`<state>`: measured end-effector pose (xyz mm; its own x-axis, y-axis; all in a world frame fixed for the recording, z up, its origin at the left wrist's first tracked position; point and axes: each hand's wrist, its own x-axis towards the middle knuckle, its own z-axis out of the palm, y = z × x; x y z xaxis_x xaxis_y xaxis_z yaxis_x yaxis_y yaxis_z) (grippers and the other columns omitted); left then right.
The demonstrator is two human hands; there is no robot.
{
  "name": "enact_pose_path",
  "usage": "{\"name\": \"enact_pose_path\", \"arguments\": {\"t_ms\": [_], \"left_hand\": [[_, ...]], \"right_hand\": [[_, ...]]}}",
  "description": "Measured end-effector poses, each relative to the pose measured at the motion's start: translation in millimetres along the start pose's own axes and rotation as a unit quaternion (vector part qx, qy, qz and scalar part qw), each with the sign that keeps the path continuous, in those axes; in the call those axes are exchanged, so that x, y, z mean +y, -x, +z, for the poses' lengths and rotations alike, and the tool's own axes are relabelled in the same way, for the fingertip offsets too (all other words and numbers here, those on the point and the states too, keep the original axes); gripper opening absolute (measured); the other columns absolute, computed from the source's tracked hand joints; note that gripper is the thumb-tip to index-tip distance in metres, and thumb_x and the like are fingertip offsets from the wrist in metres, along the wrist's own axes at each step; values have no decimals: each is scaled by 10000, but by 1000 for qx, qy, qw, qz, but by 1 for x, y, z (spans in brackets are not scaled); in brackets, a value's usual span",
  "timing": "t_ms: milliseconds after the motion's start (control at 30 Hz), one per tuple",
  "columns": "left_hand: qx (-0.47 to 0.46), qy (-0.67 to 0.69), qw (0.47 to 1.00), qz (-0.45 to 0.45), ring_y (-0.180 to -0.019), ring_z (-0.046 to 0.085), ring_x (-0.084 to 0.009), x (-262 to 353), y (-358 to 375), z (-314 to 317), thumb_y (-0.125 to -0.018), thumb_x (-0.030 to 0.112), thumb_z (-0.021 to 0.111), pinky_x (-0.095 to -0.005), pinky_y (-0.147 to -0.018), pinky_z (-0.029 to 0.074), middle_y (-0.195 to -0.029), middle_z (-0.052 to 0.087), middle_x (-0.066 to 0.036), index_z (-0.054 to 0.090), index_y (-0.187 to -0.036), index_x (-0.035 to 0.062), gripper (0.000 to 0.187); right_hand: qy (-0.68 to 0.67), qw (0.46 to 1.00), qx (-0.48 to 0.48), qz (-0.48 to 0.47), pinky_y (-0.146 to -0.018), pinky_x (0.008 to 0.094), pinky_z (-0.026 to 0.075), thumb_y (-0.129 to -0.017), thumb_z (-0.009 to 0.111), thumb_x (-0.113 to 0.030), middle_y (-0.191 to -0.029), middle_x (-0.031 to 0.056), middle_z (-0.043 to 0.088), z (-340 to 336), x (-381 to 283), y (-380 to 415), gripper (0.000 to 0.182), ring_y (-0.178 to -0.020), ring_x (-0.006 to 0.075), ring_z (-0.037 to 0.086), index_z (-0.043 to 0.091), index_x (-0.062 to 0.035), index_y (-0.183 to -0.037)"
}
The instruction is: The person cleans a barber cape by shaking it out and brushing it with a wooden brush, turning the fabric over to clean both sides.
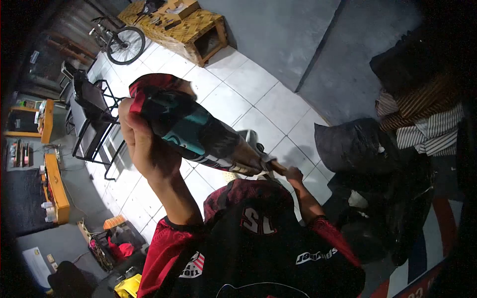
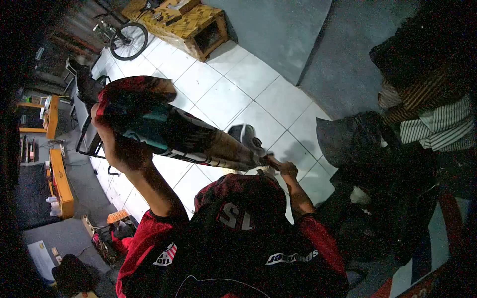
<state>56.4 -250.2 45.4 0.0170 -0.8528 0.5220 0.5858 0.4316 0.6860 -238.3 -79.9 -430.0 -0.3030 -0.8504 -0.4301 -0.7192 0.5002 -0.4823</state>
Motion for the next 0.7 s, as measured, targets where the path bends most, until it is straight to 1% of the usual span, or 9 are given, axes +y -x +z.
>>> {"name": "enact_pose_path", "arguments": {"t_ms": [100,200,233,267,367,400,500,600,700], "left_hand": [[30,-77,996,-19,-811,524,-114,-1,3,1,-896,169,466,-241,-729,408,-943,553,-69,500,-993,8,191],[21,-267,961,-64,-661,425,-33,-2,3,17,-874,101,493,-172,-588,315,-739,519,7,554,-802,-2,140],[2,-280,956,-82,-645,416,-34,-8,5,13,-871,110,501,-175,-576,312,-713,505,15,551,-792,-3,147],[-17,-293,951,-99,-629,407,-36,-15,7,10,-869,118,510,-177,-564,310,-686,492,23,548,-782,-4,155],[-144,-260,945,-134,-612,388,-49,-15,11,17,-849,109,528,-183,-538,295,-667,468,20,531,-768,-8,142],[-187,-250,938,-148,-610,389,-53,-14,11,21,-843,97,527,-185,-534,294,-663,467,16,528,-765,-10,133],[-155,-149,970,-113,-616,401,-72,-21,20,21,-817,166,543,-204,-547,298,-673,479,-6,518,-746,-20,201],[-91,-102,985,-101,-637,422,-97,-17,23,18,-791,175,545,-221,-573,313,-695,485,-32,507,-733,-18,205],[-58,-84,994,-49,-645,441,-128,-13,27,6,-765,140,545,-243,-589,339,-712,476,-54,489,-722,-11,167]], "right_hand": [[114,988,-57,90,-639,458,464,-816,481,-320,-803,218,601,-37,-27,15,335,-790,374,588,599,-8,-788],[50,992,54,-107,-598,441,457,-833,454,-269,-698,157,582,-41,-32,-12,285,-666,349,584,561,-5,-820],[-144,986,28,-78,-533,404,439,-851,428,-238,-618,108,524,-69,-70,-6,258,-566,301,538,541,-10,-812],[-332,942,3,-46,-469,367,420,-869,402,-207,-539,59,466,-111,-126,11,236,-466,254,491,521,-14,-804],[-474,847,-70,-229,-383,244,296,-917,399,-277,-485,-13,360,-177,-214,50,284,-393,100,340,520,-38,-822],[-556,784,-204,-188,-399,215,276,-921,411,-307,-514,-22,390,-194,-229,61,315,-423,53,342,546,-33,-844],[-594,581,-427,-356,-420,219,319,-901,461,-305,-544,-10,446,-175,-228,44,336,-468,69,405,568,11,-861],[-418,816,-360,-175,-438,221,293,-859,518,-340,-534,-22,399,-137,-198,26,355,-484,74,378,548,-17,-715],[-265,898,-299,-182,-514,277,383,-839,523,-375,-608,26,496,-127,-168,13,388,-540,134,476,580,3,-776]]}}
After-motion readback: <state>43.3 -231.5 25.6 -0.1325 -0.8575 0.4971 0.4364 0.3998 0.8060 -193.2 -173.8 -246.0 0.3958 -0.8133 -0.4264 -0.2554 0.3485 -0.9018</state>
